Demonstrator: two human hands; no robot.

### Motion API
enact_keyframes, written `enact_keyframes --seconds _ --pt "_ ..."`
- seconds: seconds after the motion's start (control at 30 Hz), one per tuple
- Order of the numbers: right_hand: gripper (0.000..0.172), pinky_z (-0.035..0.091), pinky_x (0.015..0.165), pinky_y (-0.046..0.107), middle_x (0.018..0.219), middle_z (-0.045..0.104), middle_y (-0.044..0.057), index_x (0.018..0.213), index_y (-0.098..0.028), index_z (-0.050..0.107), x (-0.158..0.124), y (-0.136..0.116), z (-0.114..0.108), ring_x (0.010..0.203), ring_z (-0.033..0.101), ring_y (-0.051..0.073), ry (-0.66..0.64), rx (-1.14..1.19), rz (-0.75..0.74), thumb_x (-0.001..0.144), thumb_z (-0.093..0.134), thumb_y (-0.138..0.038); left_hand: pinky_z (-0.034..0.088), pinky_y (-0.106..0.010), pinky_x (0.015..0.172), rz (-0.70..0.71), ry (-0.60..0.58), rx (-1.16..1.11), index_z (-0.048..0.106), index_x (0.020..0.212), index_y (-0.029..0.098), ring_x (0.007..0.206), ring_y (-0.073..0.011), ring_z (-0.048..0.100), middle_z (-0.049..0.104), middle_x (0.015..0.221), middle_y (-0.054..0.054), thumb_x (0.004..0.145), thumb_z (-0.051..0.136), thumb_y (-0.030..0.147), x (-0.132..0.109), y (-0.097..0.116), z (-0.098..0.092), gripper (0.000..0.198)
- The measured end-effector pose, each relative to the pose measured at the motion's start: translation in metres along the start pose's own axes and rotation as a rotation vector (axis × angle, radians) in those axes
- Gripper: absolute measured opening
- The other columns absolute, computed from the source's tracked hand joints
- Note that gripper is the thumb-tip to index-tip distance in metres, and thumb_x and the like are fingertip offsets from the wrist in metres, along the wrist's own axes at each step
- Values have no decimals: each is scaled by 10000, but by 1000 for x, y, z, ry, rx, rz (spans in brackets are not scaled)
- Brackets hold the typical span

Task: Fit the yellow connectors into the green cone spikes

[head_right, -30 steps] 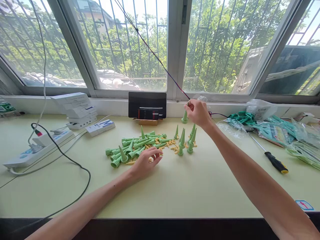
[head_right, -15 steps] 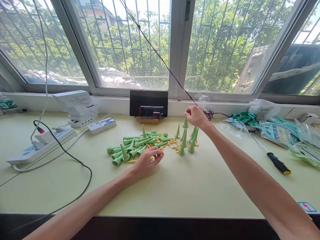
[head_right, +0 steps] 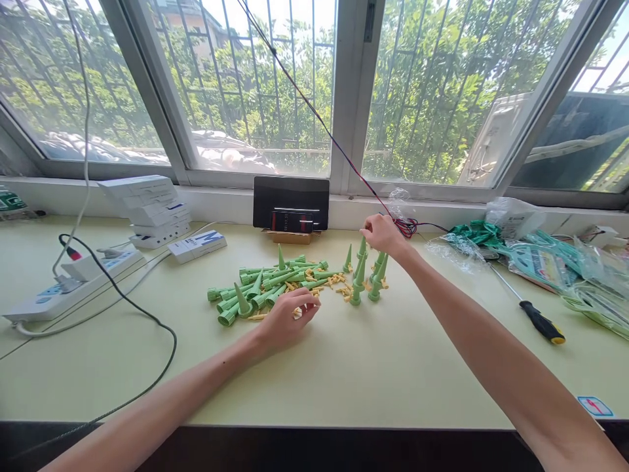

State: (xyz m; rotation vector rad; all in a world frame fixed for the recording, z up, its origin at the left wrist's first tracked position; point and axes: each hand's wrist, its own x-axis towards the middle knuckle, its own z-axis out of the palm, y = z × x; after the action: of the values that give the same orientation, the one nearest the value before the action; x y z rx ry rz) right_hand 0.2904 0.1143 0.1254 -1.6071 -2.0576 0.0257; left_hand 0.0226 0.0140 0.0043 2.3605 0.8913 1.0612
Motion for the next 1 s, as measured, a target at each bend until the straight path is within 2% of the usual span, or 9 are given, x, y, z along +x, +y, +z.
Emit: enact_keyframes --seconds 0.17,0.3,0.53,0.8,1.0 --pt "140 541 633 283 613 700 31 740 -148 655 -2 -5 -1 463 639 146 -37 40 56 858 583 -128 450 -241 653 -26 -10 21 670 848 170 668 -109 569 602 789 -19 912 526 148 -1 2 0 160" --pt "138 553 632 268 613 701 32 732 -142 657 -3 -8 -2 456 638 135 -43 20 52 851 595 -111 452 -245 662 -28 -17 24 672 852 170 665 -109 575 603 796 -19 913 528 153 -2 1 -1 157" --pt "140 512 497 221 619 697 41 765 -134 671 -1 -9 -3 472 643 135 -85 21 61 872 582 -112 447 -235 641 -21 -19 26 672 850 170 664 -107 570 597 790 -17 914 527 150 -1 0 0 160" --pt "156 522 581 213 558 669 24 751 -140 677 5 -5 -2 481 631 126 -111 -48 5 876 592 -104 447 -232 641 5 -9 19 665 845 171 666 -107 562 597 784 -18 908 526 135 -1 -1 0 157" --pt "150 524 623 221 545 655 28 785 -135 694 4 -8 -2 499 642 136 -115 -85 21 884 585 -110 446 -231 637 -2 -16 19 662 836 170 672 -107 562 602 790 -20 907 524 134 -2 -1 1 159"
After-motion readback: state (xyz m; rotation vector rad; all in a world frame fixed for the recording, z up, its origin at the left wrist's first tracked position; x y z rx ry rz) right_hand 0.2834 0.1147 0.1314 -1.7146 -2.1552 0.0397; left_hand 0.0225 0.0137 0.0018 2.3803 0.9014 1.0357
